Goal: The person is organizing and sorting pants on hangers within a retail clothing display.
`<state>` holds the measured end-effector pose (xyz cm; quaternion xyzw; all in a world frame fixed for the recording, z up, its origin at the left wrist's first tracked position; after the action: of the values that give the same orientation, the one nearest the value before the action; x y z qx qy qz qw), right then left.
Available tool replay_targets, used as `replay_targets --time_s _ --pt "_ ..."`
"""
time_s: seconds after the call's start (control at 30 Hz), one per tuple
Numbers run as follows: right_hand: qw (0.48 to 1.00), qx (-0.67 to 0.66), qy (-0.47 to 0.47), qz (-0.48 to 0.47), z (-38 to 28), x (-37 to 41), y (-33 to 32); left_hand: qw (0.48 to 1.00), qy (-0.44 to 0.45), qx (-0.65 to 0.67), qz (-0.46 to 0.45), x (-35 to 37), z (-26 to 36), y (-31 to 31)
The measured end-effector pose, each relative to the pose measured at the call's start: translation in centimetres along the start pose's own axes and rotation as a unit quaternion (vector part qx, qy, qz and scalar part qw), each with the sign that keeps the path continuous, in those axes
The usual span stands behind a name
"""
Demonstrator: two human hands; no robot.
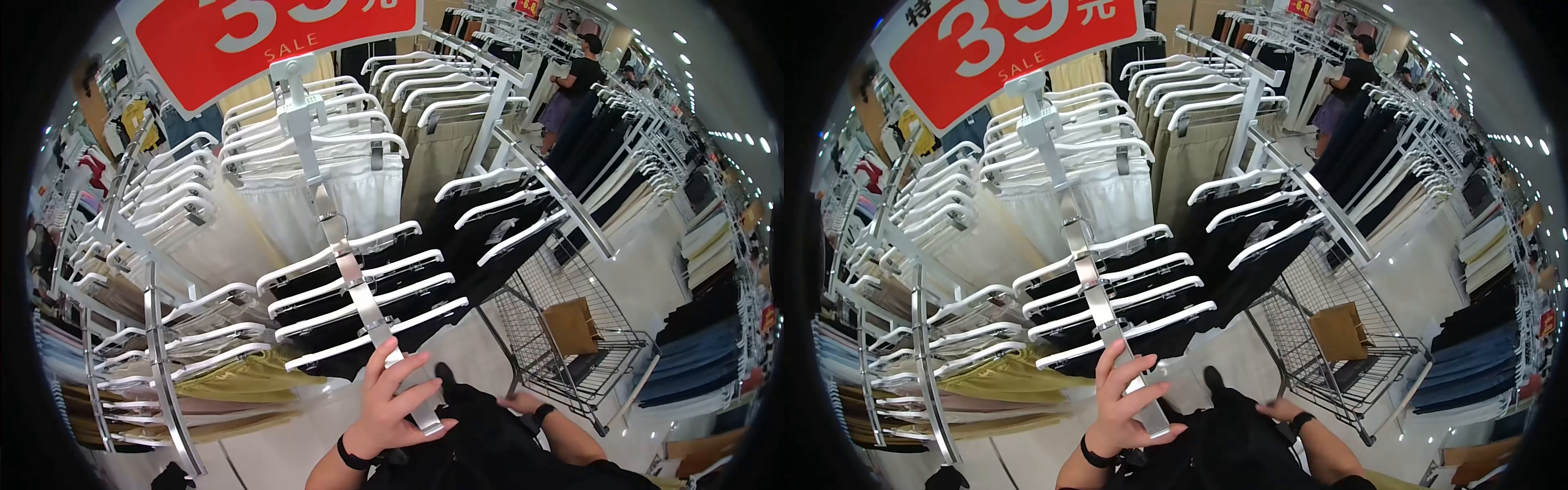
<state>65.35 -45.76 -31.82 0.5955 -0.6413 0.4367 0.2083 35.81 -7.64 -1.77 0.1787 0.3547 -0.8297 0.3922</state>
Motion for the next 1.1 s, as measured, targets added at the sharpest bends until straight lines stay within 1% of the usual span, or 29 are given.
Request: replay_targets --time_s 0.03,0.07,0.1,0.17,0.23,0.27,0.3,0.37,0.4,0.43,0.47,0.5,0.53,0.57,0.6,0.63,0.67,0.7,0.73,0.77,0.8,0.83,0.87,0.93,0.97,1.0,1.03,1.07,1.1 --pt "0.978 -0.162 0.132 -0.026 3.4 -0.3 1.9 1.0 -0.001 -0.004 -0.002 0.0 0.1 -0.1" --pt "0.911 -0.367 0.186 -0.002 3.9 0.7 3.6 1.0 -0.003 -0.012 -0.004 0.1 0.3 -0.3" --pt "0.891 -0.408 0.197 -0.027 5.0 0.1 4.1 1.0 -0.004 -0.027 -0.009 0.1 0.5 -0.5" --pt "0.928 -0.322 0.158 -0.104 9.3 -2.8 3.7 0.998 -0.018 -0.059 -0.001 0.5 1.0 -0.5" --pt "0.972 -0.146 0.065 -0.174 14.1 -7.2 1.9 0.997 -0.029 -0.072 0.015 0.7 1.6 -0.2" --pt "0.978 -0.05 0.009 -0.2 16.3 -9.5 0.8 0.996 -0.031 -0.087 0.023 0.8 2.1 0.1" --pt "0.973 0.035 -0.046 -0.222 18.3 -11.9 -0.4 0.993 -0.052 -0.098 0.043 0.9 2.6 0.3" --pt "0.941 0.174 -0.142 -0.251 22.2 -17.1 -2.7 0.985 -0.081 -0.124 0.085 1.2 3.6 1.1" --pt "0.923 0.213 -0.181 -0.263 19.3 -17.0 -3.8 0.98 -0.098 -0.137 0.109 1.4 4.2 1.7" --pt "0.921 0.303 -0.122 -0.213 16.8 -16.2 -4.9 0.972 -0.11 -0.147 0.146 1.8 4.7 2.4" --pt "0.914 0.314 -0.13 -0.22 13.8 -15.3 -5.4 0.963 -0.122 -0.156 0.182 2.3 5.1 3.3" --pt "0.888 0.357 -0.15 -0.248 13.0 -15.4 -5.7 0.956 -0.15 -0.123 0.221 3.3 5.3 4.4" --pt "0.859 0.397 -0.169 -0.275 12.8 -15.6 -6.3 0.947 -0.159 -0.135 0.245 3.7 5.8 5.0" --pt "0.852 0.405 -0.175 -0.282 12.8 -15.4 -6.8 0.934 -0.182 -0.155 0.264 4.5 6.2 5.8" --pt "0.853 0.373 -0.197 -0.307 14.9 -17.0 -6.6 0.92 -0.205 -0.174 0.285 5.6 6.1 6.6" --pt "0.853 0.342 -0.219 -0.33 16.8 -18.9 -6.6 0.915 -0.205 -0.183 0.297 7.5 5.7 7.5" --pt "0.814 0.303 -0.352 -0.349 20.9 -22.1 -6.6 0.896 -0.308 -0.163 0.274 10.3 4.6 8.5" --pt "0.775 0.258 -0.429 -0.386 23.5 -24.2 -6.6 0.867 -0.41 -0.139 0.249 12.6 3.4 9.8" --pt "0.803 0.245 -0.379 -0.389 25.6 -25.7 -6.7 0.858 -0.417 -0.147 0.263 14.2 2.9 11.1" --pt "0.859 0.222 -0.269 -0.373 25.8 -25.2 -7.2 0.837 -0.483 -0.161 0.201 16.1 2.7 12.6" --pt "0.9 0.201 -0.154 -0.354 27.0 -24.6 -7.3 0.806 -0.55 -0.171 0.139 18.9 2.5 14.1" --pt "0.888 0.215 -0.154 -0.377 27.7 -23.9 -7.2 0.798 -0.562 -0.206 0.073 22.5 1.8 15.6" --pt "0.897 0.172 -0.196 -0.358 29.6 -23.9 -6.5 0.787 -0.569 -0.238 0.005 26.8 0.6 17.1" --pt "0.905 0.073 -0.286 -0.307 31.7 -23.5 -5.1 0.72 -0.655 -0.214 -0.083 35.2 -0.6 20.0" --pt "0.828 0.043 -0.446 -0.338 32.6 -24.9 -6.9 0.678 -0.71 -0.176 -0.071 39.1 -0.5 21.2" --pt "0.726 0.001 -0.589 -0.355 33.8 -26.3 -8.1 0.634 -0.76 -0.133 -0.059 43.1 -0.2 22.7" --pt "0.719 0.008 -0.59 -0.367 33.2 -27.1 -8.5 0.613 -0.775 -0.138 -0.067 47.1 0.5 23.8" --pt "0.736 0.13 -0.56 -0.356 32.0 -26.9 -8.7 0.594 -0.788 -0.14 -0.077 51.2 1.2 24.7" --pt "0.742 0.251 -0.522 -0.337 30.6 -26.3 -8.7 0.549 -0.815 -0.121 -0.139 54.9 1.5 25.4"
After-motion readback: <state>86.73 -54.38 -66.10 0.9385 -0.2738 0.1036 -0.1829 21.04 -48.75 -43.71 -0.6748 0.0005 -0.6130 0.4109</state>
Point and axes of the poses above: each hand's wrist, its own x-axis away from the middle knuckle, its own y-axis out of the palm, z = x × y, the point moved 1 cm from there along -x, towards the middle knuckle, and after that the axes turned 10 degrees about -y, right-handed, at the moved point
